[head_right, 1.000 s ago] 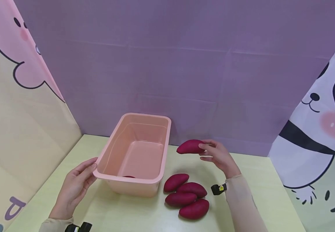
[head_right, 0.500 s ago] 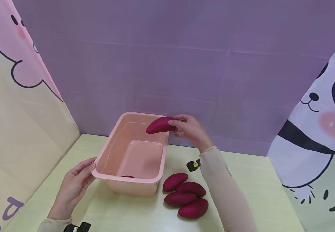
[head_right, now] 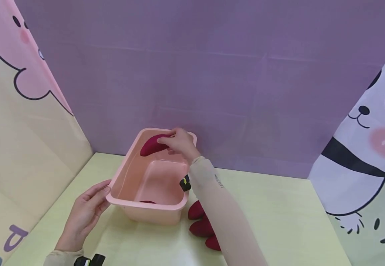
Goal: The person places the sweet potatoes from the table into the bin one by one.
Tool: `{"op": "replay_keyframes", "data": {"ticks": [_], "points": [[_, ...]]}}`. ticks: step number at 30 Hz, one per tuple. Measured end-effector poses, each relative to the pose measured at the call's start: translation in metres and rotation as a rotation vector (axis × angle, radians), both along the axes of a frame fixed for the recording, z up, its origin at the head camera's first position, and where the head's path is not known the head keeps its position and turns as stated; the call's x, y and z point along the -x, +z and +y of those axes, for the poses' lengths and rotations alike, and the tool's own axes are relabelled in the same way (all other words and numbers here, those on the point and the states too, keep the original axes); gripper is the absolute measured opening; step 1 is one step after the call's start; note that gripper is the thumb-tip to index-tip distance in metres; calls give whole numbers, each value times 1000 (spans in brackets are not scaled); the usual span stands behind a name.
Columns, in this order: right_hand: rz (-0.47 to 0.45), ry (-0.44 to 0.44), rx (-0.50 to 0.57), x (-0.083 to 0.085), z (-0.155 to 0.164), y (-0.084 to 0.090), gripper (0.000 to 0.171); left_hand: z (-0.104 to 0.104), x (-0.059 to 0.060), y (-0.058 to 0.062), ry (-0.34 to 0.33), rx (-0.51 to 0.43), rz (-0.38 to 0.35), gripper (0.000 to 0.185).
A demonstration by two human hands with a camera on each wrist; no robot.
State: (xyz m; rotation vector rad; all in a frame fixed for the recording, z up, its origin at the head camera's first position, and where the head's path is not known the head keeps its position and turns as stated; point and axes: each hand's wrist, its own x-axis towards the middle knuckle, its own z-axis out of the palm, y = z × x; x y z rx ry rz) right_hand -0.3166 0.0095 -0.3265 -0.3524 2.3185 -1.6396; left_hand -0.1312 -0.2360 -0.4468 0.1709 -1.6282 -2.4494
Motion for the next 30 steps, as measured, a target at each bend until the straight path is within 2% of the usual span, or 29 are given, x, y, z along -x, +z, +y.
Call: {"op": "replay_keyframes", "data": {"ticks": [3,6,13,20,26,30], "points": [[47,53,-141,-2,-12,-11,27,1,0,1,7,3,-7,20],[57,128,-217,-7,-19,-25,16,3,0,1,7,0,-8,20],[21,231,-368,-21,-24,-47,14,3,1,-1,-8,-1,5,21],[20,219,-475,-20,-24,-57,42,5,-1,-1,3,-1,4,21],[97,207,-573,-14,-29,-62,38,6,-1,-1,2,-3,3,22],[102,196,-571,-15,-30,-61,35,6,-2,-1,1,-5,5,21]]}}
